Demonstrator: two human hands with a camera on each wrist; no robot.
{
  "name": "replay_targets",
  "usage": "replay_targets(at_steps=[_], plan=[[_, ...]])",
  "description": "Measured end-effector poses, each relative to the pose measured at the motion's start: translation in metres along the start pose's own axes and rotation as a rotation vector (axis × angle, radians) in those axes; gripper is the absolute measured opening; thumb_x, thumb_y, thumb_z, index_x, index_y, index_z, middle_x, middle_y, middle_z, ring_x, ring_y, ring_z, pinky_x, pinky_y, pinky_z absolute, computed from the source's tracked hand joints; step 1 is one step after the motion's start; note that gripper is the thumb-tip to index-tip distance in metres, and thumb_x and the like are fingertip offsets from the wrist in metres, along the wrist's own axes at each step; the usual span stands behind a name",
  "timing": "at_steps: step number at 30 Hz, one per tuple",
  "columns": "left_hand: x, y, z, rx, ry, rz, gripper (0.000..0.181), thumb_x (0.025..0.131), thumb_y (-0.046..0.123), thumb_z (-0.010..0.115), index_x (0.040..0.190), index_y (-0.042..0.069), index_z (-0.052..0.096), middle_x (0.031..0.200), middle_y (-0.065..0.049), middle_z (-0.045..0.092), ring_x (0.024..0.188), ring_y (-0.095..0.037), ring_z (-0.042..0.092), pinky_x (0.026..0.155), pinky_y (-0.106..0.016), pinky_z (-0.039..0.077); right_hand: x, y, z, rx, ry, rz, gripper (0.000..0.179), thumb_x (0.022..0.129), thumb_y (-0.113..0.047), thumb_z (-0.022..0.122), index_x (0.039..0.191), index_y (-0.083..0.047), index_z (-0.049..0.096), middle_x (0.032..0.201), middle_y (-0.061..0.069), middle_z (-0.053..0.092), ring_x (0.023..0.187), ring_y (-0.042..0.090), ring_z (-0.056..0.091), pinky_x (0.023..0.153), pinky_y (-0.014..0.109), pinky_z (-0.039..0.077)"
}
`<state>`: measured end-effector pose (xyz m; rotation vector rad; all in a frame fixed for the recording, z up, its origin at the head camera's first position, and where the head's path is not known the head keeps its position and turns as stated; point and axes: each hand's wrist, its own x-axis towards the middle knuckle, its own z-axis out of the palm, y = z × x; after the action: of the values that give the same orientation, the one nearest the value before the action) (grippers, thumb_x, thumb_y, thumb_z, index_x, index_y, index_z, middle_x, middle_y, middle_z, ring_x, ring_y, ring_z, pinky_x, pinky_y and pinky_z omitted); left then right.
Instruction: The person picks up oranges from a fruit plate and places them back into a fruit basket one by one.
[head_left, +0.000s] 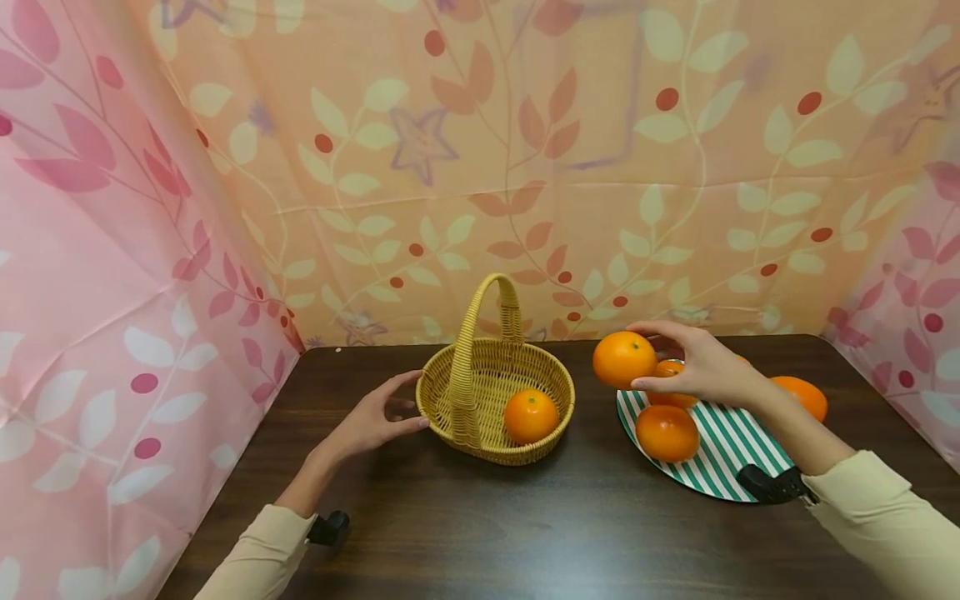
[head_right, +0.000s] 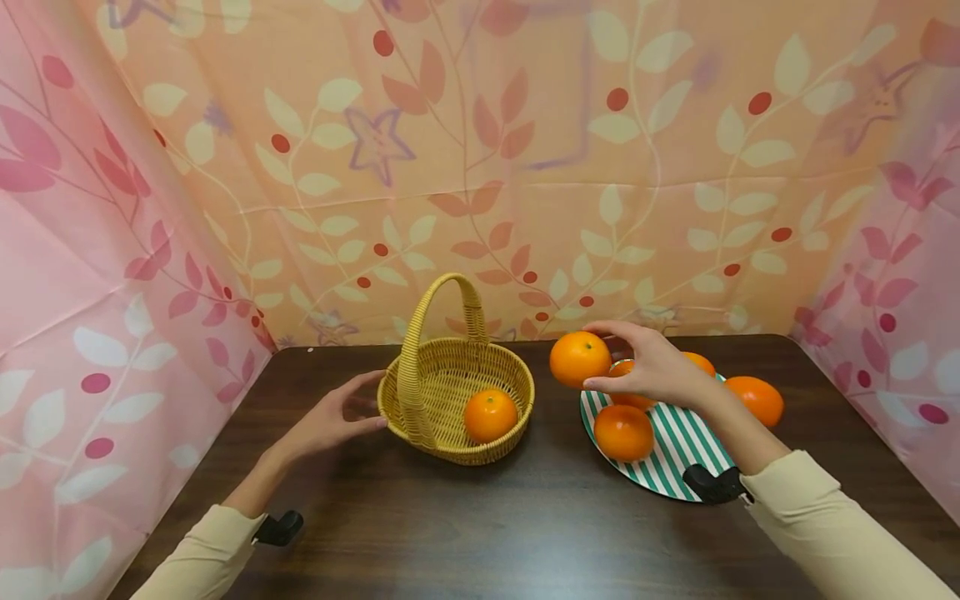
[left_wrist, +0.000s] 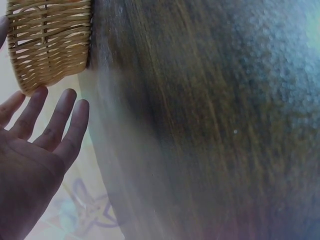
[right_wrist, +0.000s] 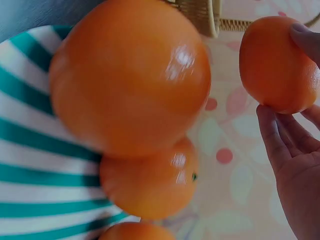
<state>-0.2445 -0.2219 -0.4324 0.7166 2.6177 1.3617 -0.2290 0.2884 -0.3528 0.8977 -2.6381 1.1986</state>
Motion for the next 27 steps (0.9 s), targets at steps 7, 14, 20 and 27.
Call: replay_targets(at_steps=[7, 14, 20, 27], plan=[[0.000, 0.000, 0.000, 0.006, 0.000, 0.001, 0.080, 0.089, 0.026, 0.083, 0.155, 0.012, 0.040, 0.155, -0.011, 0.040, 0.118, -0.037, 0.061, 0.089, -0.046, 0.055, 0.028, -0.004, 0.015, 0.090, -0.067, -0.006, 0.070, 0.082, -0.019, 0.089, 0.142, -0.006, 0.055, 0.129, 0.006, 0.063, 0.109, 0.022, 0.065, 0.090, 0.032, 0.054], [0.000, -0.001, -0.001, 0.004, -0.005, -0.004, 0.080, 0.089, 0.027, 0.083, 0.155, 0.012, 0.040, 0.155, -0.011, 0.041, 0.118, -0.038, 0.060, 0.088, -0.045, 0.056, 0.051, -0.009, 0.029, 0.129, -0.105, -0.023, 0.069, 0.082, -0.020, 0.089, 0.141, -0.006, 0.057, 0.132, 0.008, 0.061, 0.116, 0.027, 0.061, 0.095, 0.039, 0.053], [0.000, 0.000, -0.001, -0.005, -0.007, -0.003, 0.080, 0.089, 0.026, 0.083, 0.155, 0.013, 0.040, 0.155, -0.011, 0.040, 0.118, -0.039, 0.060, 0.089, -0.046, 0.055, 0.067, -0.011, 0.043, 0.194, -0.127, -0.023, 0.073, 0.080, -0.017, 0.090, 0.142, -0.001, 0.055, 0.135, 0.013, 0.059, 0.117, 0.030, 0.061, 0.094, 0.044, 0.053], [0.000, 0.001, -0.001, -0.005, -0.010, -0.003, 0.080, 0.089, 0.027, 0.083, 0.155, 0.013, 0.040, 0.155, -0.011, 0.040, 0.119, -0.040, 0.060, 0.089, -0.046, 0.055, 0.077, -0.008, 0.059, 0.198, -0.165, 0.006, 0.072, 0.081, -0.020, 0.090, 0.141, -0.002, 0.055, 0.132, 0.014, 0.060, 0.114, 0.031, 0.064, 0.091, 0.042, 0.055]])
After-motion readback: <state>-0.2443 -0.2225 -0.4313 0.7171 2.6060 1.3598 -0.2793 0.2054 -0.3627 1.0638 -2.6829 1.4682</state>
